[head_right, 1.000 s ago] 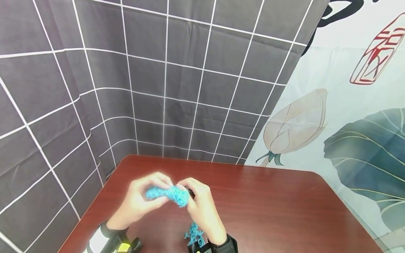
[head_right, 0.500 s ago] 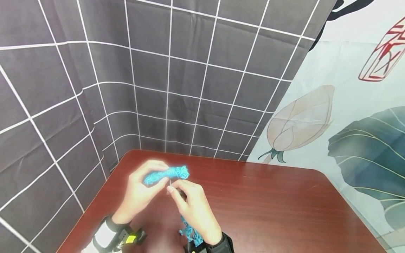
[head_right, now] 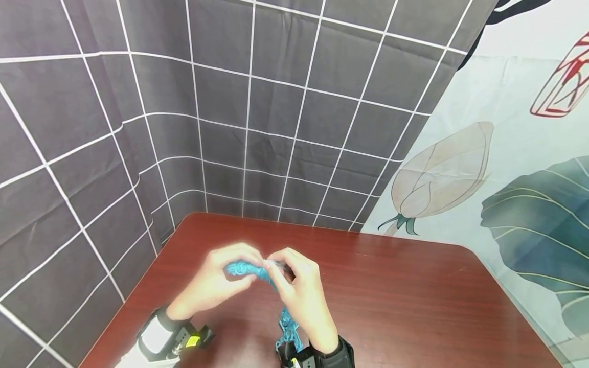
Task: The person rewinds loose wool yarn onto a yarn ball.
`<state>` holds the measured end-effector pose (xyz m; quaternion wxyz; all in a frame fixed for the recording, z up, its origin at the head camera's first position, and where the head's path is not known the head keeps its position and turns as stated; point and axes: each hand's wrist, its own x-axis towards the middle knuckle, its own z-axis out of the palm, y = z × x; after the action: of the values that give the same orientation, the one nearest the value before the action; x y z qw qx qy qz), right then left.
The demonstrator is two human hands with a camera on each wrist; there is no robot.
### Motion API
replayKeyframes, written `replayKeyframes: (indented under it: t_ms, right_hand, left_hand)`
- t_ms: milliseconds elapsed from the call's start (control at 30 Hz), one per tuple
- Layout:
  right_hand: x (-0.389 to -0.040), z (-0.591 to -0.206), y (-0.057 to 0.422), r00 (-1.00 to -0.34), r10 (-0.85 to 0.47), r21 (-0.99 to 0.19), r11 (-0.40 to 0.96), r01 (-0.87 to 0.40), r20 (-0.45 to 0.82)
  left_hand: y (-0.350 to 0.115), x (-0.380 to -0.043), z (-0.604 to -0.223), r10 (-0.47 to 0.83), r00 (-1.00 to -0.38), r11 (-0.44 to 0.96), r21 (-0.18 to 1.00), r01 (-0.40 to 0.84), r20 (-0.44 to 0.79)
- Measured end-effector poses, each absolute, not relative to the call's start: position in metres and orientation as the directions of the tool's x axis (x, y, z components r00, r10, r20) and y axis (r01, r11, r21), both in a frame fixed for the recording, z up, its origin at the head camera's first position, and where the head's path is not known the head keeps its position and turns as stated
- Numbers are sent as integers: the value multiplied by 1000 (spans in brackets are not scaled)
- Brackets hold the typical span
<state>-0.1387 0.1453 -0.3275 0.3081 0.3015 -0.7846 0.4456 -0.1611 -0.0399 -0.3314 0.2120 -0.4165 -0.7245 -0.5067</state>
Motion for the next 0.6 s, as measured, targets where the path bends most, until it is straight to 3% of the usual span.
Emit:
replayKeyframes:
  t_ms: [267,400,600]
  right_hand:
    - [-144,-328,160,-624,-169,-507,443,-740,763]
    - [-148,-331,164,-666,-171,-545,449,-709,726]
    - [-154,-340,162,-717,-195,-593,441,-674,670]
  left_hand:
    - [-41,-157,-326,510,-472,-47,571,819,719]
    - [-42,-157,-321,503,-426,-128,552,824,752]
    - [-46,-156,-317,453,-408,-179,529,830,793]
